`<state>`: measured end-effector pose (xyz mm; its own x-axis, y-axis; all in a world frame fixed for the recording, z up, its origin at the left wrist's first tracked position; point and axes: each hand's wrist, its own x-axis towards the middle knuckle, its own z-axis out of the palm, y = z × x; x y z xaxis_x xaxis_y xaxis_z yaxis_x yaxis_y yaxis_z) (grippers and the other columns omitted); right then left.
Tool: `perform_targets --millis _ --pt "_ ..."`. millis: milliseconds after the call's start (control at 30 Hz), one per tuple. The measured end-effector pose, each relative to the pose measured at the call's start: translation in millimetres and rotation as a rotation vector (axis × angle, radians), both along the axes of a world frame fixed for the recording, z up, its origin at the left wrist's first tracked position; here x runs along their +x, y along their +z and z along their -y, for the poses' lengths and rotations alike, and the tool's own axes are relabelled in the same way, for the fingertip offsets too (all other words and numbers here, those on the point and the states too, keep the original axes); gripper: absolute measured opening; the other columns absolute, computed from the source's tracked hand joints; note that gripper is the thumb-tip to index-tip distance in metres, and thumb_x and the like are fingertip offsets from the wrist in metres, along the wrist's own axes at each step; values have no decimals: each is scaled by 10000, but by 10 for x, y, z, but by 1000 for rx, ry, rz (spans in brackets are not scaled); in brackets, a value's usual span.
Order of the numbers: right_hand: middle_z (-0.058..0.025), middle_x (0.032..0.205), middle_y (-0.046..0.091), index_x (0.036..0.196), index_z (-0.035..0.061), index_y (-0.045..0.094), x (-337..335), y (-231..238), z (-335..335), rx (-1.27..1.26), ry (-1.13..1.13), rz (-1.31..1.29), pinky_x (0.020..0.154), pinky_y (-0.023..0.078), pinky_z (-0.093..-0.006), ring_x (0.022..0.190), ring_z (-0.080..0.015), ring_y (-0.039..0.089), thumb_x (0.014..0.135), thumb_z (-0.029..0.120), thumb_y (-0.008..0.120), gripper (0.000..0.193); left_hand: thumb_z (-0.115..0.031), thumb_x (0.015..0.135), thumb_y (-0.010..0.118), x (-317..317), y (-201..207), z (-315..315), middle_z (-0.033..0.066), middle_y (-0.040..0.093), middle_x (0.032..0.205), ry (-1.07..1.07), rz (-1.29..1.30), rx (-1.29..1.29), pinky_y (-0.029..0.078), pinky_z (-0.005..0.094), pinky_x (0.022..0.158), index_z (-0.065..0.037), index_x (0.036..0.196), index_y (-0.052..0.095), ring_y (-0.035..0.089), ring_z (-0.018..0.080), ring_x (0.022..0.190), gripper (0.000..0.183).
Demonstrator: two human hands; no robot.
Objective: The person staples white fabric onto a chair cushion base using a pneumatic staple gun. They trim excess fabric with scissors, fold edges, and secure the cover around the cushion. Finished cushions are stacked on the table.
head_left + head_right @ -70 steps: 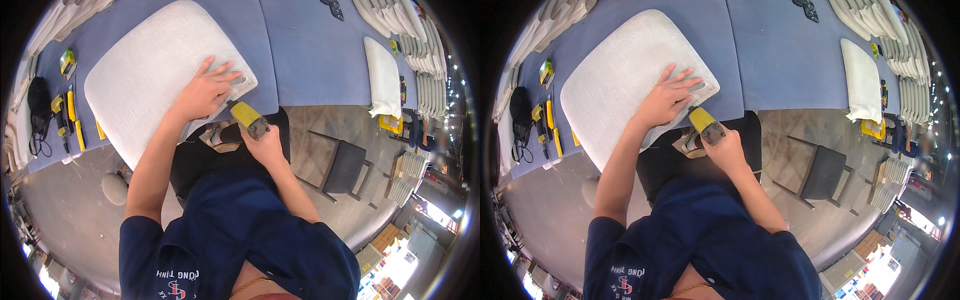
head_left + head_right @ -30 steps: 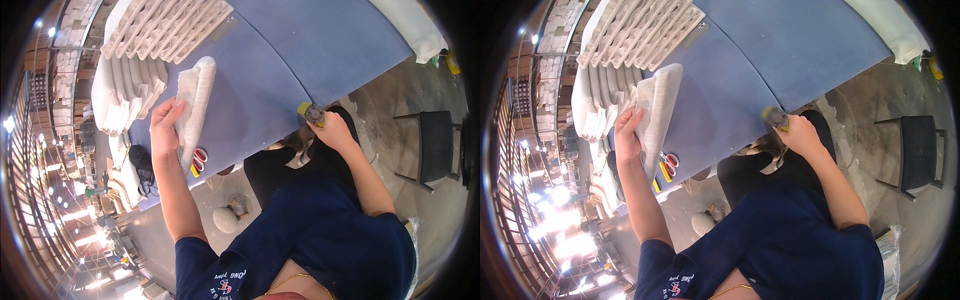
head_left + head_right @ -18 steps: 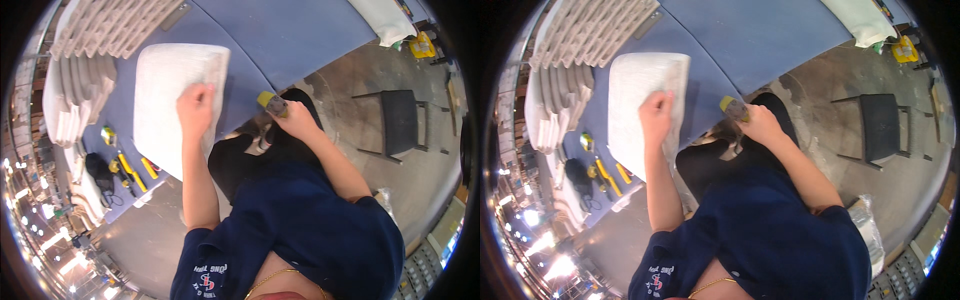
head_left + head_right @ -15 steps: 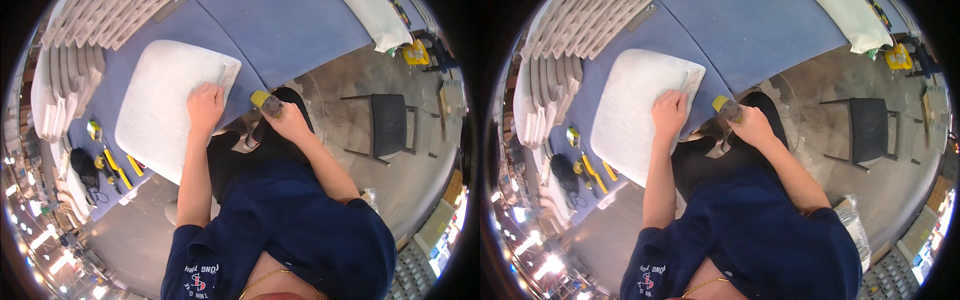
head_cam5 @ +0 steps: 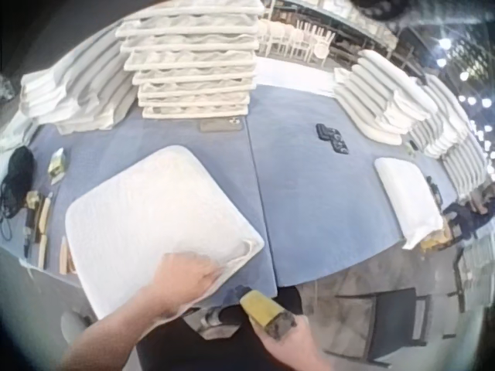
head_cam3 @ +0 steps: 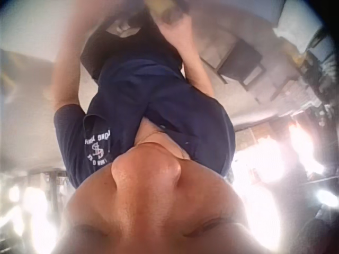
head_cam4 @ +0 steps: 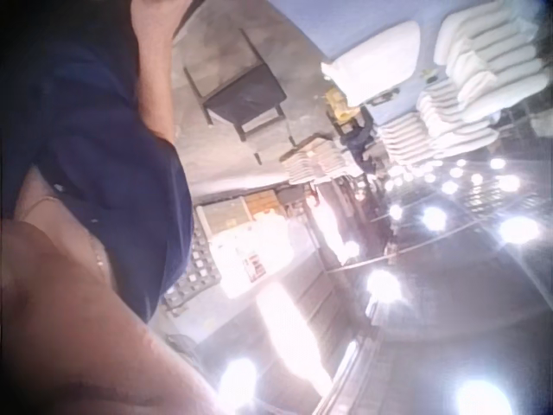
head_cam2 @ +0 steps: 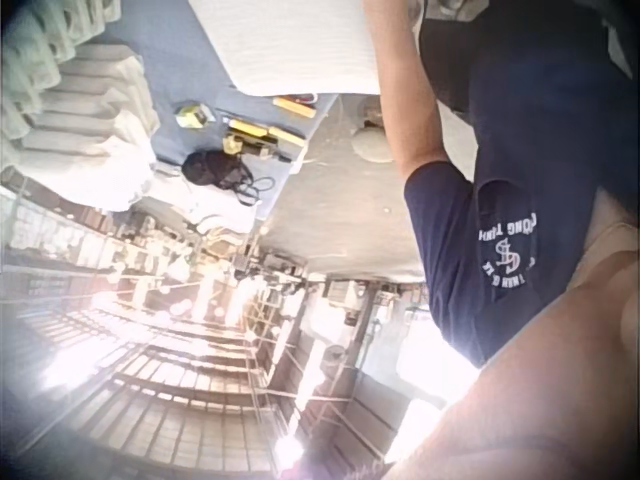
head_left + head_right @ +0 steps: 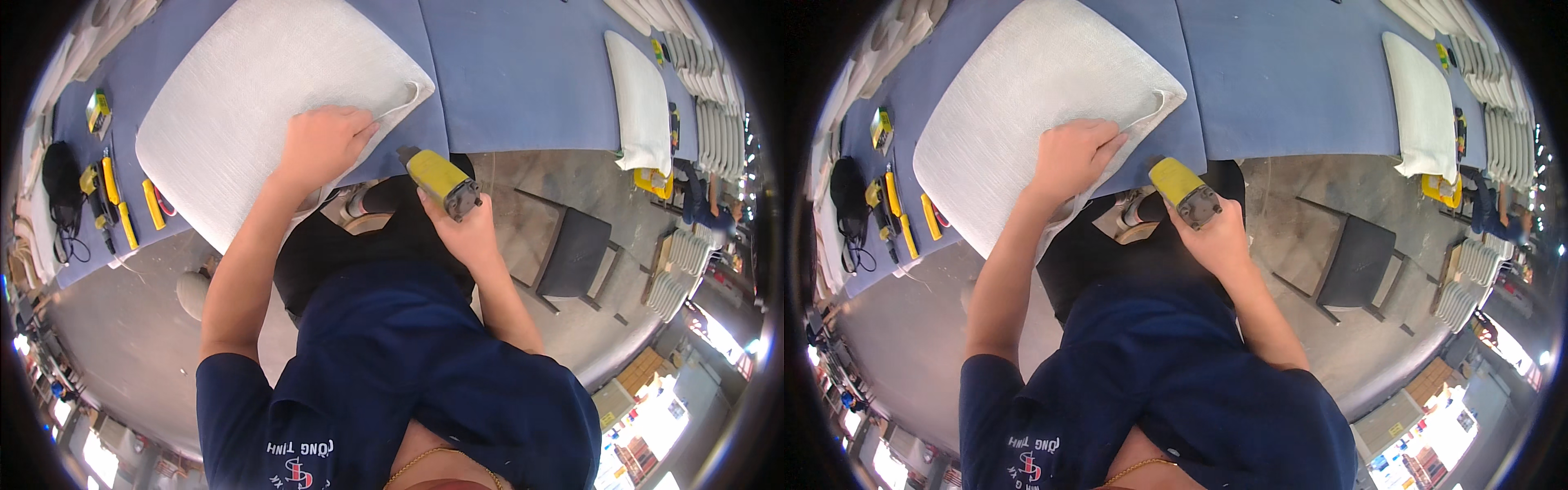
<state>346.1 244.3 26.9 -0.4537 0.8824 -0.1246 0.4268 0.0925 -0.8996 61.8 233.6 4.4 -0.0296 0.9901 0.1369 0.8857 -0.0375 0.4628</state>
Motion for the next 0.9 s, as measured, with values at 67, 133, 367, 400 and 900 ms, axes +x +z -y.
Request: perform_targets --millis 67,133,367,400,900 --pt "-208 977 860 1159 -36 816 -90 18 -56 13 38 19 805 647 -401 912 -360 860 945 129 910 286 -352 1098 701 -31 -14 -23 68 724 828 17 14 -3 556 503 655 -136 873 713 740 332 817 312" --pt "-220 951 841 1173 -20 803 -168 30 -116 60 92 67 790 641 -409 899 -402 840 906 93 910 308 -333 1095 695 -39 -50 -29 63 735 826 28 37 8 561 505 644 -146 875 734 748 331 810 291" --pt "-237 925 796 1164 13 773 -308 -117 -218 159 157 107 745 628 -461 875 -466 781 826 24 880 355 -321 1092 715 -27 -95 -15 68 699 796 40 103 77 527 494 623 -130 840 692 725 338 768 317" --pt "-236 925 795 1163 16 774 -304 -126 -223 162 161 103 742 627 -465 872 -467 780 827 26 881 352 -322 1095 719 -18 -104 -7 73 685 788 43 122 84 515 494 618 -123 835 674 718 340 765 331" --pt "-249 924 804 1139 -38 772 -388 -202 -164 115 94 19 758 635 -488 907 -484 779 895 86 880 294 -289 1046 738 -6 131 15 80 707 793 -20 -21 49 549 506 660 -115 850 705 727 341 789 264"
